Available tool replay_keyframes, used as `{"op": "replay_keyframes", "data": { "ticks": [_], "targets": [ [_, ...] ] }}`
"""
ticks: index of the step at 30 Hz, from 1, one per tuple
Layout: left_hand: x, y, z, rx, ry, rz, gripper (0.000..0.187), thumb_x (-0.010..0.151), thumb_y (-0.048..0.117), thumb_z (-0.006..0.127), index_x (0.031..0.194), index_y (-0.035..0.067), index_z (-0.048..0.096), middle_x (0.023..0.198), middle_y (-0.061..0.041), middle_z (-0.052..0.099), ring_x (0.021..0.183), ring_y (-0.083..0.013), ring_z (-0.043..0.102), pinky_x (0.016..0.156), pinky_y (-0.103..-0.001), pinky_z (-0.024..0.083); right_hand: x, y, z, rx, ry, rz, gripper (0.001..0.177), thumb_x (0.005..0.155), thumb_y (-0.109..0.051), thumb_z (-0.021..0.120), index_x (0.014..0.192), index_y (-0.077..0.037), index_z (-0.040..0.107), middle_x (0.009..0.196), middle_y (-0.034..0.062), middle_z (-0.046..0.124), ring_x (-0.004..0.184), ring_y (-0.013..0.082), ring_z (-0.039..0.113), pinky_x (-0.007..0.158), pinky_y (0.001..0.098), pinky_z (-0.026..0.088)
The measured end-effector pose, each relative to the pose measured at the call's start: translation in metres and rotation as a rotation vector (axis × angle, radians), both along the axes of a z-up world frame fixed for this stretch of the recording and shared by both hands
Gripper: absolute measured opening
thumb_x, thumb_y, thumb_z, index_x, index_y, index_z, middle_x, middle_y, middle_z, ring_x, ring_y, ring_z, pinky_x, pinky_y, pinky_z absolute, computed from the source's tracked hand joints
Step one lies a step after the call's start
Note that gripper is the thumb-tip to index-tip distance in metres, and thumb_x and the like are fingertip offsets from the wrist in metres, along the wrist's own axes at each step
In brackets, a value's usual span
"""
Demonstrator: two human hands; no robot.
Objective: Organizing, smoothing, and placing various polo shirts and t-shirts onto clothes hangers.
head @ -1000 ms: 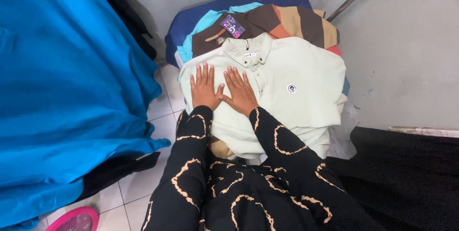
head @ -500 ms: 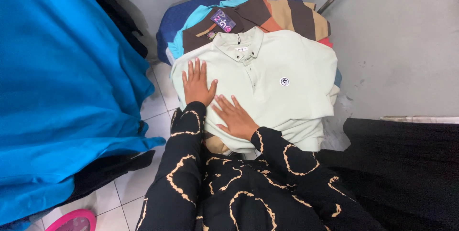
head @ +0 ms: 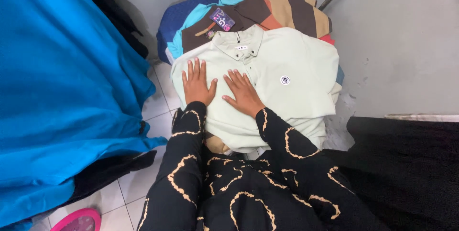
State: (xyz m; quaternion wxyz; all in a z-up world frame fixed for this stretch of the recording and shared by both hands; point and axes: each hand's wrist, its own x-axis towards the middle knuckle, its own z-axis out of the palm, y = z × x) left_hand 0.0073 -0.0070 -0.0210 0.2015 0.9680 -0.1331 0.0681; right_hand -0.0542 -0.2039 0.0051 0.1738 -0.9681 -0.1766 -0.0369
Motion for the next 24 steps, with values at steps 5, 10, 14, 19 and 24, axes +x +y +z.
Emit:
{"op": "replay_keyframes", "data": {
  "ticks": [5,10,14,19,24],
  "targets": [
    [0.002,0.001,0.003,0.002,0.017,0.005,0.078,0.096,0.059,0.049,0.162,0.019,0.033,0.171,-0.007,0.023,0.159,-0.029,0.013,0.126,-0.057,0.012,-0.004,0.006,0.003,-0.157,0.058,-0.019,0.083,0.098,-0.066,0.04,0.16,-0.012,0.03,0.167,0.0158,0.024,0.156,0.0321,0.017,0.127,0.0503,0.006],
    [0.002,0.001,0.001,0.005,0.017,-0.002,0.078,0.096,0.06,0.048,0.162,0.019,0.033,0.171,-0.006,0.022,0.159,-0.0288,0.011,0.126,-0.057,0.012,-0.009,0.007,0.009,-0.174,0.071,-0.011,0.085,0.099,-0.067,0.039,0.161,-0.01,0.028,0.168,0.0163,0.022,0.156,0.0325,0.016,0.127,0.0496,0.005],
    [0.003,0.001,-0.004,-0.001,0.006,-0.012,0.08,0.096,0.061,0.049,0.161,0.018,0.034,0.171,-0.009,0.023,0.158,-0.0314,0.013,0.125,-0.059,0.013,-0.008,0.007,0.003,-0.172,0.036,-0.018,0.085,0.098,-0.066,0.041,0.16,-0.01,0.03,0.167,0.0164,0.024,0.155,0.0324,0.018,0.127,0.0501,0.007],
    [-0.008,0.004,0.012,-0.006,-0.011,-0.081,0.092,0.088,0.071,0.054,0.162,0.022,0.03,0.172,-0.014,0.015,0.158,-0.0384,0.006,0.124,-0.065,0.009,-0.008,0.001,0.002,-0.162,-0.044,-0.025,0.086,0.096,-0.066,0.045,0.16,-0.01,0.03,0.166,0.016,0.027,0.155,0.0326,0.021,0.127,0.0508,0.01],
    [-0.027,0.042,0.01,0.075,0.065,-0.255,0.094,0.081,0.077,0.054,0.161,0.032,0.033,0.172,-0.015,0.016,0.158,-0.0414,0.008,0.119,-0.073,0.01,-0.012,0.006,0.007,-0.173,0.112,-0.029,0.086,0.097,-0.069,0.036,0.162,-0.015,0.024,0.17,0.0109,0.018,0.157,0.0286,0.013,0.128,0.049,0.003]
  ]
}}
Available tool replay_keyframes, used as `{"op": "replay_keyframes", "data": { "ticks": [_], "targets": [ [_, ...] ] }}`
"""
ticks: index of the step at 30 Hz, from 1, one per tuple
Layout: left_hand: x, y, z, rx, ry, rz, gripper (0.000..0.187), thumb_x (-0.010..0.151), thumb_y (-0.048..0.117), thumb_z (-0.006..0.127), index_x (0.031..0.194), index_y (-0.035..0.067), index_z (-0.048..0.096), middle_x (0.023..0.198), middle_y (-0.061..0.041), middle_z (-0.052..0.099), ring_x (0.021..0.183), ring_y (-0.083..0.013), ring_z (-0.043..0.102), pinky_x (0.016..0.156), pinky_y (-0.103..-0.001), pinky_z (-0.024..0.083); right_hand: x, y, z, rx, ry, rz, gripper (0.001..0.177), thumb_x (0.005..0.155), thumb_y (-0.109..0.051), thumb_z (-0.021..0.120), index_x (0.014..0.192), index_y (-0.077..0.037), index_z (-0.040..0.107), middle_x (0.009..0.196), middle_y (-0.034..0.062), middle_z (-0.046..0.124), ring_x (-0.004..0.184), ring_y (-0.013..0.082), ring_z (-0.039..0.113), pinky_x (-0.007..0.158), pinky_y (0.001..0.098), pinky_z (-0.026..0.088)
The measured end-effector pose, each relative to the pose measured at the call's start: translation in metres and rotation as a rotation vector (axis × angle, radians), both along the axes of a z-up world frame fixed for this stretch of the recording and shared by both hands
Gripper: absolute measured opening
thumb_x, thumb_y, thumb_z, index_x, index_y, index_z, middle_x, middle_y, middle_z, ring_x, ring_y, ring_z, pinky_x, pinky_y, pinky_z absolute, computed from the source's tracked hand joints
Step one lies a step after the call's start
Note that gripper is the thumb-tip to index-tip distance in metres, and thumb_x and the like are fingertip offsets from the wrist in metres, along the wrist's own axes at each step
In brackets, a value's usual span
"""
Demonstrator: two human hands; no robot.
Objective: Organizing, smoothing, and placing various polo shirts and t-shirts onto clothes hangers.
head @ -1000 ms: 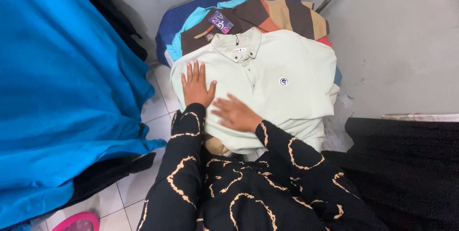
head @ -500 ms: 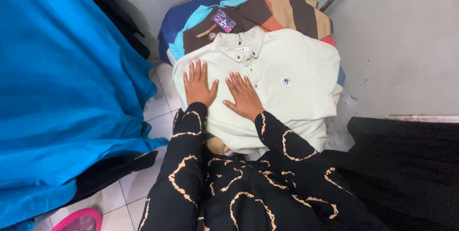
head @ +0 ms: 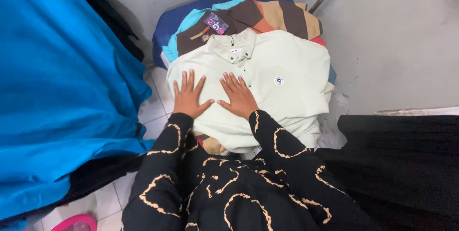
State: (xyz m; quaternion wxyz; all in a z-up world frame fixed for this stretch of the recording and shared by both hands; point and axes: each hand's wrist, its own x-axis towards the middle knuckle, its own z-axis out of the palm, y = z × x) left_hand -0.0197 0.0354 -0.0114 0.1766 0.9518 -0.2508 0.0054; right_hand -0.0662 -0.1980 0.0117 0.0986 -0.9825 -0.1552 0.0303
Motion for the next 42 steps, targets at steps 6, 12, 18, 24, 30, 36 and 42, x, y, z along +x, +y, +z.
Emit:
{"op": "replay_keyframes", "data": {
  "ticks": [6,12,18,24,30,36,42],
  "targets": [
    [0.0,-0.003,0.011,0.148,-0.006,0.006,0.092,0.083,0.078,0.052,0.161,0.031,0.033,0.17,-0.016,0.023,0.158,-0.0424,0.01,0.117,-0.077,0.006,-0.001,0.002,0.01,-0.019,0.021,-0.014,0.085,0.098,-0.069,0.035,0.162,-0.015,0.023,0.17,0.0104,0.018,0.157,0.028,0.013,0.128,0.0482,0.003],
    [-0.016,-0.056,0.013,0.031,0.061,0.015,0.089,0.09,0.076,0.044,0.161,0.023,0.035,0.17,-0.016,0.021,0.158,-0.04,0.005,0.12,-0.072,0.002,-0.001,0.001,0.005,-0.015,-0.058,-0.009,0.074,0.096,-0.046,0.041,0.162,-0.016,0.026,0.17,0.0097,0.02,0.157,0.0277,0.015,0.128,0.0478,0.007],
    [-0.019,-0.056,0.015,0.143,0.053,0.011,0.096,0.087,0.084,0.037,0.161,0.024,0.032,0.171,-0.015,0.017,0.159,-0.0365,0.002,0.122,-0.07,-0.002,-0.01,-0.002,-0.003,-0.016,-0.116,-0.004,0.073,0.096,-0.047,0.042,0.16,-0.013,0.031,0.167,0.0122,0.026,0.155,0.0293,0.02,0.127,0.0482,0.01],
    [-0.023,-0.059,0.03,0.18,0.117,0.03,0.095,0.088,0.085,0.033,0.162,0.025,0.03,0.173,-0.012,0.014,0.16,-0.034,-0.001,0.123,-0.067,-0.004,-0.042,-0.01,-0.012,0.041,-0.103,0.024,0.076,0.096,-0.052,0.048,0.159,-0.013,0.033,0.166,0.0138,0.028,0.154,0.0312,0.024,0.126,0.0507,0.012],
    [-0.025,-0.076,0.038,0.182,0.162,0.092,0.097,0.087,0.084,0.038,0.161,0.023,0.033,0.172,-0.017,0.015,0.159,-0.0389,0.0,0.12,-0.071,-0.004,-0.069,-0.034,0.012,0.249,-0.061,0.144,0.051,0.096,-0.038,0.06,0.14,-0.012,0.059,0.149,0.012,0.055,0.143,0.0304,0.045,0.122,0.0501,0.027],
    [-0.023,-0.133,0.032,0.01,0.07,-0.084,0.081,0.097,0.07,0.039,0.162,0.022,0.031,0.17,-0.02,0.019,0.157,-0.0446,0.009,0.12,-0.073,0.003,-0.027,-0.086,0.026,0.225,-0.425,-0.18,0.04,0.095,-0.023,0.065,0.133,-0.008,0.065,0.137,0.0149,0.062,0.133,0.0323,0.055,0.115,0.0444,0.04],
    [-0.029,-0.157,-0.001,0.028,0.062,-0.163,0.075,0.099,0.071,0.027,0.165,0.038,0.016,0.173,-0.01,0.009,0.159,-0.0359,0.001,0.122,-0.069,0.002,-0.028,-0.082,-0.004,0.058,-0.124,-0.238,0.06,0.103,-0.028,0.048,0.158,-0.01,0.033,0.166,0.0184,0.028,0.152,0.0388,0.024,0.123,0.0591,0.017]
  ]
}}
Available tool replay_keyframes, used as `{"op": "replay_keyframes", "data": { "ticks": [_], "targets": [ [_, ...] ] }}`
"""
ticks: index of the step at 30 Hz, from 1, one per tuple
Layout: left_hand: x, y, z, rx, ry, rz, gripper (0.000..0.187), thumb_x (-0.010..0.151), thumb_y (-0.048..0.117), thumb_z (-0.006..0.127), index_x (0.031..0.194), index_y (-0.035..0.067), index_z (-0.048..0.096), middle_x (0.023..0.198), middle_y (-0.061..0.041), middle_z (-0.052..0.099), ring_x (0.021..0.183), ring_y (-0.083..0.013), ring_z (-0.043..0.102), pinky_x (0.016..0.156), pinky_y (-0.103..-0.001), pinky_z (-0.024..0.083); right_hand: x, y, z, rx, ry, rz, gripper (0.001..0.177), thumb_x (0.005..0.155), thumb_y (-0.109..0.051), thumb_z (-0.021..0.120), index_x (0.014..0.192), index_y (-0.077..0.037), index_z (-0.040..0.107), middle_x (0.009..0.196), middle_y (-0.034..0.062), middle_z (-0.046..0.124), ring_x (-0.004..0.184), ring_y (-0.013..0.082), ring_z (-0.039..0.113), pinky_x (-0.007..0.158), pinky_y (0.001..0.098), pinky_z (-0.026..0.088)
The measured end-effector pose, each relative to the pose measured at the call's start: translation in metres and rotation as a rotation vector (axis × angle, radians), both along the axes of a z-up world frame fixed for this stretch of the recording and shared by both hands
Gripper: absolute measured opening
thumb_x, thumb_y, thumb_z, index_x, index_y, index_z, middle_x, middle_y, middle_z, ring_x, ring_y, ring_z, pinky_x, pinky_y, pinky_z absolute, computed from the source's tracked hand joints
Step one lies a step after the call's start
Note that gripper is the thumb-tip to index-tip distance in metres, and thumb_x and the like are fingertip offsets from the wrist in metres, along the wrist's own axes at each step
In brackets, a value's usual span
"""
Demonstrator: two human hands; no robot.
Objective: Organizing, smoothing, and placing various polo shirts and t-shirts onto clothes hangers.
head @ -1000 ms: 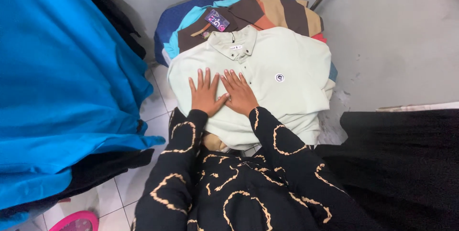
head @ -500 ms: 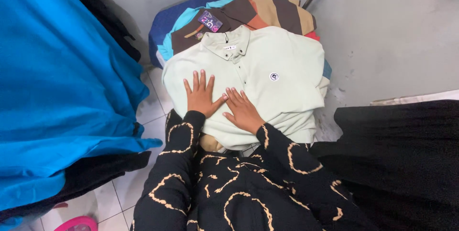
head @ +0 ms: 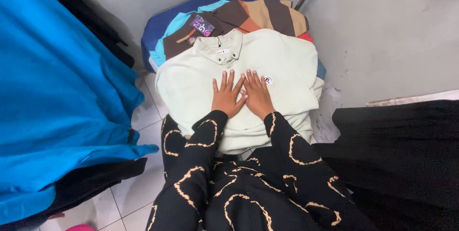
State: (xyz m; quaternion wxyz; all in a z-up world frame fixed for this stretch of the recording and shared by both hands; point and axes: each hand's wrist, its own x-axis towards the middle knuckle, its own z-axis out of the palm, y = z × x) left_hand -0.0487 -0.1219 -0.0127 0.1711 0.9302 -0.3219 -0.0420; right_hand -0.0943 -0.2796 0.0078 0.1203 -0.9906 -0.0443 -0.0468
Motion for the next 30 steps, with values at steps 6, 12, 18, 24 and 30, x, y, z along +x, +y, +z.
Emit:
{"op": "replay_keyframes", "data": {
  "ticks": [6,12,18,24,30],
  "targets": [
    [0.0,-0.001,0.002,0.001,-0.012,0.034,0.082,0.096,0.075,0.031,0.165,0.032,0.019,0.174,-0.007,0.01,0.16,-0.032,0.003,0.124,-0.065,0.004,-0.001,-0.002,0.003,0.035,0.03,-0.003,0.059,0.107,-0.034,0.044,0.16,-0.012,0.031,0.166,0.0174,0.026,0.153,0.0371,0.023,0.122,0.0598,0.014],
    [-0.001,-0.001,0.014,0.027,0.047,0.036,0.089,0.093,0.079,0.032,0.165,0.029,0.02,0.174,-0.006,0.01,0.16,-0.0301,0.001,0.124,-0.065,0.001,0.0,-0.027,0.019,-0.011,0.016,-0.045,0.085,0.095,-0.063,0.053,0.158,-0.008,0.035,0.162,0.0187,0.036,0.153,0.0368,0.026,0.118,0.0712,0.008],
    [0.0,-0.002,0.012,0.033,0.043,0.024,0.088,0.093,0.075,0.034,0.165,0.027,0.018,0.174,-0.007,0.007,0.16,-0.0305,-0.001,0.124,-0.064,0.0,0.003,-0.077,0.012,0.045,0.15,-0.44,0.086,0.102,-0.064,0.04,0.162,-0.005,0.022,0.169,0.0209,0.018,0.157,0.0338,0.011,0.12,0.0688,-0.002],
    [-0.001,-0.002,0.014,0.05,0.062,0.031,0.09,0.093,0.075,0.035,0.166,0.026,0.016,0.174,-0.007,0.005,0.16,-0.0305,-0.004,0.124,-0.064,-0.003,0.016,-0.051,0.04,0.037,0.232,-0.453,0.087,0.102,-0.066,0.039,0.161,-0.005,0.02,0.169,0.0207,0.014,0.158,0.0334,0.006,0.12,0.0686,-0.005],
    [0.001,-0.002,0.019,0.075,0.08,0.027,0.092,0.092,0.075,0.035,0.166,0.026,0.014,0.174,-0.007,0.004,0.16,-0.031,-0.003,0.124,-0.065,-0.001,0.04,-0.02,0.027,0.056,0.114,-0.017,0.083,0.1,-0.066,0.04,0.162,-0.012,0.025,0.17,0.0166,0.015,0.157,0.0341,0.01,0.119,0.07,-0.004]
  ]
}}
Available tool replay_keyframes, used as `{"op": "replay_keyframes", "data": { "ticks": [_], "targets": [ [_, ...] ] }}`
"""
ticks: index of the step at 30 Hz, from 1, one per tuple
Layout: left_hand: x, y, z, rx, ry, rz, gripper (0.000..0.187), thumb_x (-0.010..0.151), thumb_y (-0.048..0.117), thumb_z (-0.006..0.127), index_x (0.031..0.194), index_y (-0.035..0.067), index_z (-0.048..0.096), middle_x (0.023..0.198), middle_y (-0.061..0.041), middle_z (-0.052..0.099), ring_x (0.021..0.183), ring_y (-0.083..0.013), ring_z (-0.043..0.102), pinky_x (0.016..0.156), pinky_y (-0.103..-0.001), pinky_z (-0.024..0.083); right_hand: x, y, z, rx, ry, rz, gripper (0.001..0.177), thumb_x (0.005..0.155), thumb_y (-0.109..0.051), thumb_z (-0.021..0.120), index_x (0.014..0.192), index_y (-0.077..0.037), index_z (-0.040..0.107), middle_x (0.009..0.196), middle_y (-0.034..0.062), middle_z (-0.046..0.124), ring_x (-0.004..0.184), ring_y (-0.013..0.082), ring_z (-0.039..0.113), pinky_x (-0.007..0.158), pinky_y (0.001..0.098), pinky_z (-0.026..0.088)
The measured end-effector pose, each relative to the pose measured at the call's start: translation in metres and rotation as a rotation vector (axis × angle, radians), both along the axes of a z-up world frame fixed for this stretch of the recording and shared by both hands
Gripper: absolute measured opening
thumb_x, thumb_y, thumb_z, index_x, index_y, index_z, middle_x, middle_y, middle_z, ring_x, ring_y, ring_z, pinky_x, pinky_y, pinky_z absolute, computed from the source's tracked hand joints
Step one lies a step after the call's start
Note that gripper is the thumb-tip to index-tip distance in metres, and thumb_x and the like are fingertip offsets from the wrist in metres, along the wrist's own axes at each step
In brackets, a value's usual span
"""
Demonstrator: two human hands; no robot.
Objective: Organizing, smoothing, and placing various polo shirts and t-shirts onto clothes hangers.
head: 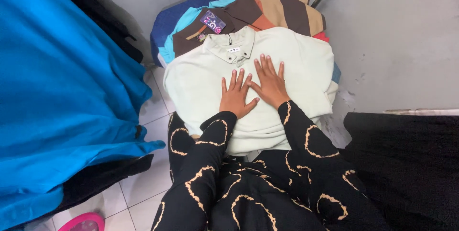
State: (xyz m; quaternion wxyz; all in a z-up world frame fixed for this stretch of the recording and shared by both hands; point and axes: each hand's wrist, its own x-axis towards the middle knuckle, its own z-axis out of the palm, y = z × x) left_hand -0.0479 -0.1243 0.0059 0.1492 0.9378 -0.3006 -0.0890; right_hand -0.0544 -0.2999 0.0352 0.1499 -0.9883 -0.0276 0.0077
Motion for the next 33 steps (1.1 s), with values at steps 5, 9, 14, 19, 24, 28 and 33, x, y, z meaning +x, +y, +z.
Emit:
{"op": "replay_keyframes", "data": {
  "ticks": [5,9,14,19,24,28,33],
  "targets": [
    [-0.001,0.001,0.002,0.02,0.014,-0.005,0.09,0.092,0.075,0.035,0.166,0.027,0.014,0.174,-0.006,0.003,0.16,-0.0306,-0.003,0.124,-0.064,-0.001,0.004,-0.026,-0.013,-0.027,-0.042,0.008,0.084,0.099,-0.07,0.038,0.162,-0.015,0.026,0.17,0.0126,0.019,0.157,0.03,0.014,0.119,0.0707,-0.002],
    [0.0,0.0,0.0,0.005,0.004,-0.006,0.089,0.093,0.074,0.034,0.166,0.026,0.014,0.174,-0.007,0.004,0.16,-0.0308,-0.004,0.124,-0.064,-0.001,0.007,-0.053,-0.009,-0.04,0.023,-0.136,0.084,0.101,-0.072,0.03,0.164,-0.017,0.02,0.171,0.0132,0.015,0.158,0.0289,0.009,0.118,0.0701,-0.009],
    [0.001,0.0,-0.001,0.007,0.005,-0.008,0.089,0.093,0.074,0.034,0.166,0.027,0.013,0.174,-0.007,0.002,0.16,-0.0309,-0.005,0.124,-0.064,-0.003,0.014,-0.044,-0.006,-0.036,0.046,-0.172,0.083,0.101,-0.068,0.035,0.164,-0.016,0.019,0.171,0.0144,0.008,0.158,0.0288,0.005,0.118,0.07,-0.009],
    [0.001,-0.001,0.0,0.047,0.022,-0.006,0.089,0.093,0.075,0.031,0.166,0.027,0.014,0.174,-0.007,0.001,0.16,-0.0304,-0.007,0.124,-0.064,-0.003,0.028,-0.016,0.005,-0.014,0.065,-0.06,0.09,0.097,-0.078,0.03,0.163,-0.017,0.024,0.171,0.0153,0.01,0.158,0.03,0.005,0.119,0.0683,-0.009],
    [0.001,-0.001,0.001,0.034,0.008,0.008,0.09,0.092,0.075,0.032,0.166,0.028,0.012,0.174,-0.005,0.001,0.16,-0.0297,-0.006,0.125,-0.063,-0.002,0.054,-0.037,-0.019,-0.033,-0.06,0.071,0.097,0.092,-0.083,0.031,0.163,-0.018,0.023,0.171,0.0128,0.016,0.158,0.0292,0.012,0.118,0.0714,-0.009],
    [0.001,-0.001,-0.004,0.009,-0.005,0.007,0.091,0.091,0.074,0.034,0.166,0.027,0.012,0.174,-0.006,0.001,0.16,-0.0309,-0.005,0.125,-0.064,-0.001,0.057,-0.066,-0.007,-0.07,-0.14,-0.027,0.085,0.098,-0.067,0.045,0.162,-0.012,0.03,0.168,0.0218,0.023,0.156,0.0363,0.018,0.115,0.0745,-0.002],
    [0.002,-0.001,0.0,-0.016,-0.005,0.005,0.09,0.092,0.073,0.035,0.166,0.027,0.012,0.174,-0.006,0.002,0.16,-0.0311,-0.003,0.125,-0.065,0.0,0.06,-0.074,-0.011,0.016,-0.045,-0.203,0.084,0.101,-0.066,0.038,0.164,-0.015,0.018,0.17,0.0204,0.009,0.158,0.0343,0.006,0.118,0.0716,-0.005]
  ]
}}
